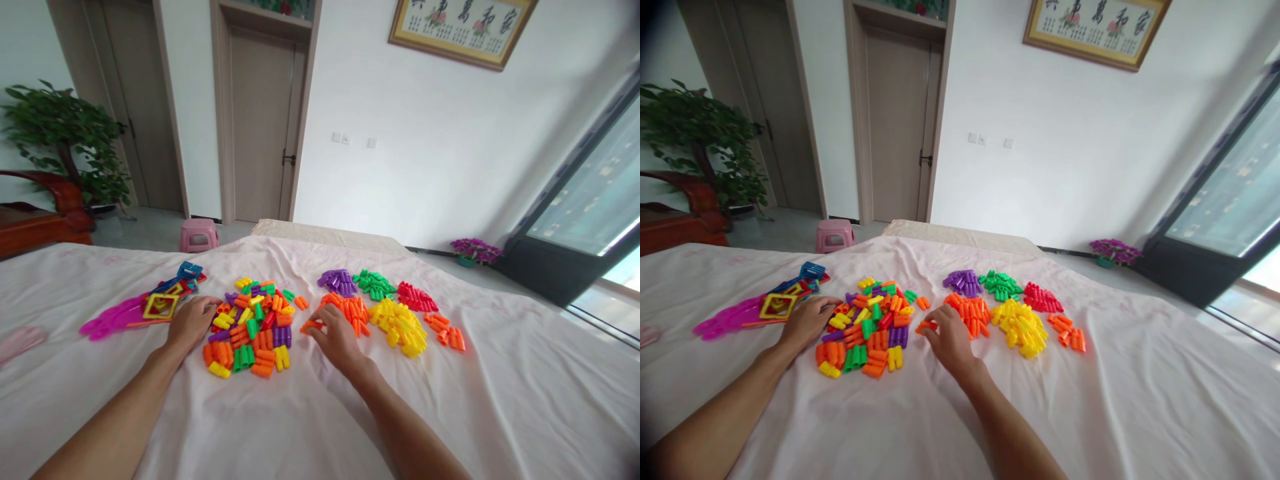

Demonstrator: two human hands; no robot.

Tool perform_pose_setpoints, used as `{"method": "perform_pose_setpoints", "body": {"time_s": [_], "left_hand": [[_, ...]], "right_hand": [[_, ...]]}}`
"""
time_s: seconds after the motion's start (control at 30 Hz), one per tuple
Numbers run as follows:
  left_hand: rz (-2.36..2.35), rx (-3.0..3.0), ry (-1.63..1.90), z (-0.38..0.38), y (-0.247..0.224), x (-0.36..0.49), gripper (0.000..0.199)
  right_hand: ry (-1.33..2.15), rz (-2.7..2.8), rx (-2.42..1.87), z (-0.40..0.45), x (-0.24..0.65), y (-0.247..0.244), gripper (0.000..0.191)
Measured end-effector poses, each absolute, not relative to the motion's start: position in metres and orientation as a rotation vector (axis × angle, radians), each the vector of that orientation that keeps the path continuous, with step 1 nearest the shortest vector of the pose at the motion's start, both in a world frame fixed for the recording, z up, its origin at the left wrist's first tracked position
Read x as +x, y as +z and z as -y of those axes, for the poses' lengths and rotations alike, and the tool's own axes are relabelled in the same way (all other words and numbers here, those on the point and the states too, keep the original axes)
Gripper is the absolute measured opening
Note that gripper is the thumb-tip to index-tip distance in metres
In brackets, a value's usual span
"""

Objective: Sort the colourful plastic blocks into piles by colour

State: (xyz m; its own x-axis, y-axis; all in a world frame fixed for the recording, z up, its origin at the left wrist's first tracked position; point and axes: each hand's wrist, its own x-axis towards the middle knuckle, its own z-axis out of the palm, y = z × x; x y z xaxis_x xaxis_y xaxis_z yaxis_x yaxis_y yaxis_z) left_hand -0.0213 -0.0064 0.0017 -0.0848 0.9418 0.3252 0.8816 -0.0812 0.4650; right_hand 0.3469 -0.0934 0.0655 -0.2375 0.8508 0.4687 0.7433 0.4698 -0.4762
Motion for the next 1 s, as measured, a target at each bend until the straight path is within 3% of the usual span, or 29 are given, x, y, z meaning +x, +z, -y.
{"method": "perform_pose_setpoints", "body": {"time_s": [0.2, 0.4, 1.0], "left_hand": [[-2.067, 2.062, 0.851, 0.006, 0.001, -0.021, 0.039], [-2.08, 2.092, 0.836, 0.005, -0.001, -0.022, 0.04], [-2.094, 2.129, 0.831, 0.002, -0.004, -0.022, 0.039]], "right_hand": [[0.156, 1.67, -1.481, 0.066, 0.408, 0.089, 0.019], [0.135, 1.408, -1.683, 0.054, 0.446, 0.077, 0.029], [-0.113, 1.655, -1.426, 0.041, 0.451, 0.04, 0.027]]}}
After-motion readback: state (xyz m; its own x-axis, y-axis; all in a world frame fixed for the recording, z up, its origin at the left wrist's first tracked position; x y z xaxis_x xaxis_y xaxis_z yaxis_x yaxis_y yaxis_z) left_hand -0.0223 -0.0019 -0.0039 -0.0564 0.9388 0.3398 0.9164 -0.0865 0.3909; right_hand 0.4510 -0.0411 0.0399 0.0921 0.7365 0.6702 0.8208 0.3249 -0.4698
